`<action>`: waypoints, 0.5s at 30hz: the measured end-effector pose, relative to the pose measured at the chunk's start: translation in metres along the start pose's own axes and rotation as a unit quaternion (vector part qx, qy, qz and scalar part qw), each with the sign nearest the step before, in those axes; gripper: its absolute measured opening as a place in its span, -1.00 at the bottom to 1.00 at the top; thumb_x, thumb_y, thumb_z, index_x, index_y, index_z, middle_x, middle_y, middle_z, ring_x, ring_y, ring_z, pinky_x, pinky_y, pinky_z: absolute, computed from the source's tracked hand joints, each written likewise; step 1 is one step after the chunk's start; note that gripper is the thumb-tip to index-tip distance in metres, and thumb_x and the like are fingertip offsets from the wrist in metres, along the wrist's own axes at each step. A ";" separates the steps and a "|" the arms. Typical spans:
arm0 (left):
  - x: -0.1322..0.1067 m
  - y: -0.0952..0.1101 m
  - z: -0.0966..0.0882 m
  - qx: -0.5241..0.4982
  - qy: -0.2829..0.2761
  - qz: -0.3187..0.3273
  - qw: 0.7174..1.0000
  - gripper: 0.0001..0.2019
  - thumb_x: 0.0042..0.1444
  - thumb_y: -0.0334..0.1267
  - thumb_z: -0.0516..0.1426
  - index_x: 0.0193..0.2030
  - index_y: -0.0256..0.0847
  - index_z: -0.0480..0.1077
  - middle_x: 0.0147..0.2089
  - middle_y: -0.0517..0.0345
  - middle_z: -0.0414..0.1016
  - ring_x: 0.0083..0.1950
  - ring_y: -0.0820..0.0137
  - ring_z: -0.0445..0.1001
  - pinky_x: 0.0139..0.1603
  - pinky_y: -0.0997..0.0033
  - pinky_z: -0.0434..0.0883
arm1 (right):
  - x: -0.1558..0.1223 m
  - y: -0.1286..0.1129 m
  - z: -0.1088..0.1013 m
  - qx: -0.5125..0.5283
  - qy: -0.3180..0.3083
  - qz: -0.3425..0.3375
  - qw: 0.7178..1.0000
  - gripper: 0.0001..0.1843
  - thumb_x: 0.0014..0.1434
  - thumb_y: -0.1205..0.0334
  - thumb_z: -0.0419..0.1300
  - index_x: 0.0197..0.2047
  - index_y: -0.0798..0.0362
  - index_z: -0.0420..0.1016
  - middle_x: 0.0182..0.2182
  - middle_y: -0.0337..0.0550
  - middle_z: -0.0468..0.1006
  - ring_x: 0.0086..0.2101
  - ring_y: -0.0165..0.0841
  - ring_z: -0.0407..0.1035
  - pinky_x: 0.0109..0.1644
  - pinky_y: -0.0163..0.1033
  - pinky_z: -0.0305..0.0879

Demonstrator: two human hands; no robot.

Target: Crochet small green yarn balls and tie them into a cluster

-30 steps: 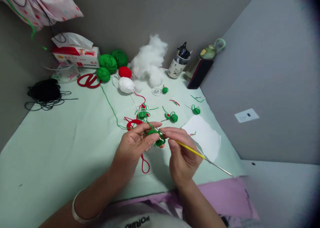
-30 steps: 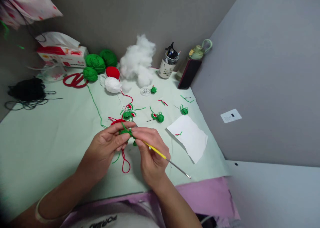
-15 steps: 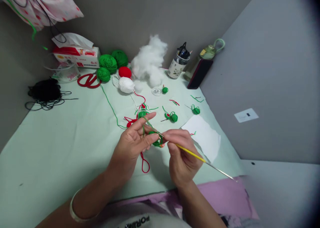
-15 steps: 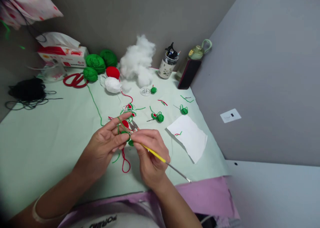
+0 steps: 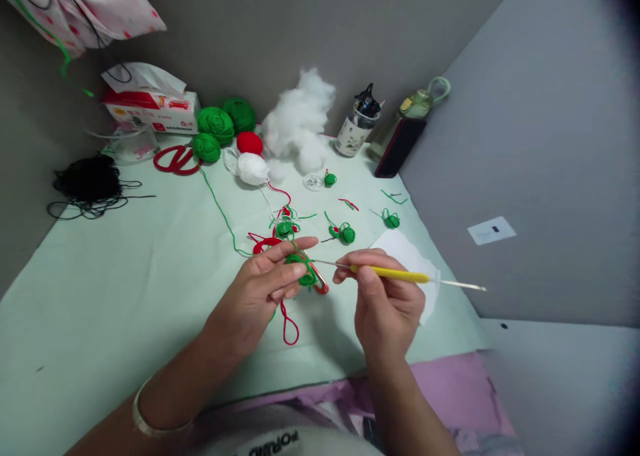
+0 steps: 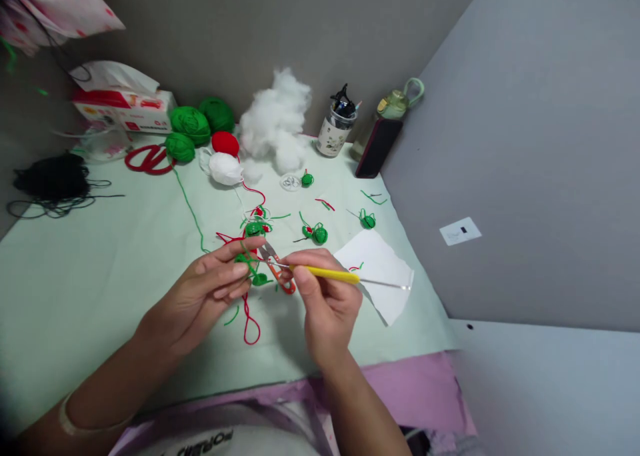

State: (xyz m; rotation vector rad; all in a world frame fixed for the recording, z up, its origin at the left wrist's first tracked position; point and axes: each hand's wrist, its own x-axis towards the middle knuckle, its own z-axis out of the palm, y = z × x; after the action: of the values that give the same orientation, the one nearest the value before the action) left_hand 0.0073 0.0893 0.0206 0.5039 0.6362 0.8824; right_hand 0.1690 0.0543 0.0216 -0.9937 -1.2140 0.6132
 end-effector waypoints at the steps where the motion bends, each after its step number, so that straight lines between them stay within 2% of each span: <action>1: -0.001 0.000 0.000 0.015 0.000 0.003 1.000 -0.72 0.11 -0.36 0.33 -0.01 -0.17 0.64 -0.44 0.27 0.32 -0.53 0.66 0.06 -0.52 0.65 0.10 | 0.001 -0.001 -0.001 0.037 -0.001 0.035 0.999 -0.84 0.33 0.31 0.22 -0.16 -0.03 0.66 -0.37 -0.18 0.59 -0.44 -0.38 0.47 -0.42 -0.25 0.47; 4: -0.004 -0.003 0.003 0.049 -0.004 0.021 0.999 -0.67 0.09 -0.34 0.34 0.02 -0.09 0.63 -0.37 0.23 0.43 -0.44 0.60 0.26 -0.42 0.62 0.22 | 0.000 0.002 -0.001 0.098 -0.027 0.102 0.990 -0.85 0.34 0.24 0.22 -0.18 -0.02 0.66 -0.35 -0.18 0.60 -0.44 -0.40 0.48 -0.41 -0.28 0.48; 7: -0.006 -0.006 0.007 0.069 -0.011 0.034 0.997 -0.65 0.11 -0.32 0.35 0.06 -0.02 0.62 -0.25 0.17 0.54 -0.22 0.47 0.46 -0.18 0.54 0.37 | -0.004 0.007 0.004 0.071 -0.046 0.102 0.991 -0.85 0.34 0.22 0.23 -0.15 -0.02 0.65 -0.27 -0.12 0.65 -0.34 -0.37 0.52 -0.33 -0.28 0.51; 9: -0.006 -0.007 0.008 0.076 -0.010 0.038 0.996 -0.68 0.12 -0.28 0.35 0.05 -0.02 0.62 -0.25 0.17 0.55 -0.21 0.45 0.47 -0.12 0.48 0.39 | -0.006 0.008 0.008 0.039 -0.045 0.084 0.995 -0.84 0.36 0.24 0.21 -0.12 -0.02 0.64 -0.23 -0.10 0.66 -0.33 -0.36 0.52 -0.33 -0.27 0.51; 11: -0.004 -0.008 0.008 0.090 0.007 0.047 0.995 -0.70 0.13 -0.24 0.36 0.02 -0.05 0.63 -0.29 0.18 0.54 -0.31 0.49 0.39 -0.21 0.51 0.36 | -0.008 0.007 0.010 0.000 -0.043 0.045 0.998 -0.82 0.37 0.29 0.18 -0.09 -0.04 0.64 -0.23 -0.11 0.66 -0.30 -0.34 0.54 -0.35 -0.26 0.51; 13: -0.002 -0.009 0.008 0.096 0.036 0.055 0.993 -0.69 0.12 -0.22 0.37 0.03 -0.07 0.63 -0.32 0.21 0.50 -0.37 0.54 0.30 -0.31 0.55 0.29 | -0.011 0.005 0.010 -0.089 -0.052 -0.038 0.994 -0.76 0.34 0.38 0.19 -0.05 -0.06 0.64 -0.17 -0.10 0.65 -0.22 -0.31 0.56 -0.28 -0.22 0.55; 15: 0.000 -0.010 0.008 0.067 0.054 0.044 0.995 -0.65 0.10 -0.22 0.37 0.06 -0.08 0.62 -0.34 0.22 0.47 -0.38 0.55 0.27 -0.35 0.58 0.25 | -0.015 0.004 0.008 -0.215 -0.065 -0.143 0.964 -0.66 0.30 0.45 0.21 0.04 -0.10 0.63 -0.08 -0.07 0.63 -0.12 -0.27 0.56 -0.15 -0.17 0.57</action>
State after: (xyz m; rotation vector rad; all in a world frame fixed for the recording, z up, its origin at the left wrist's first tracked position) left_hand 0.0183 0.0826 0.0197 0.6120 0.7793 0.9596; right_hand 0.1574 0.0462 0.0116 -1.1184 -1.6159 0.1883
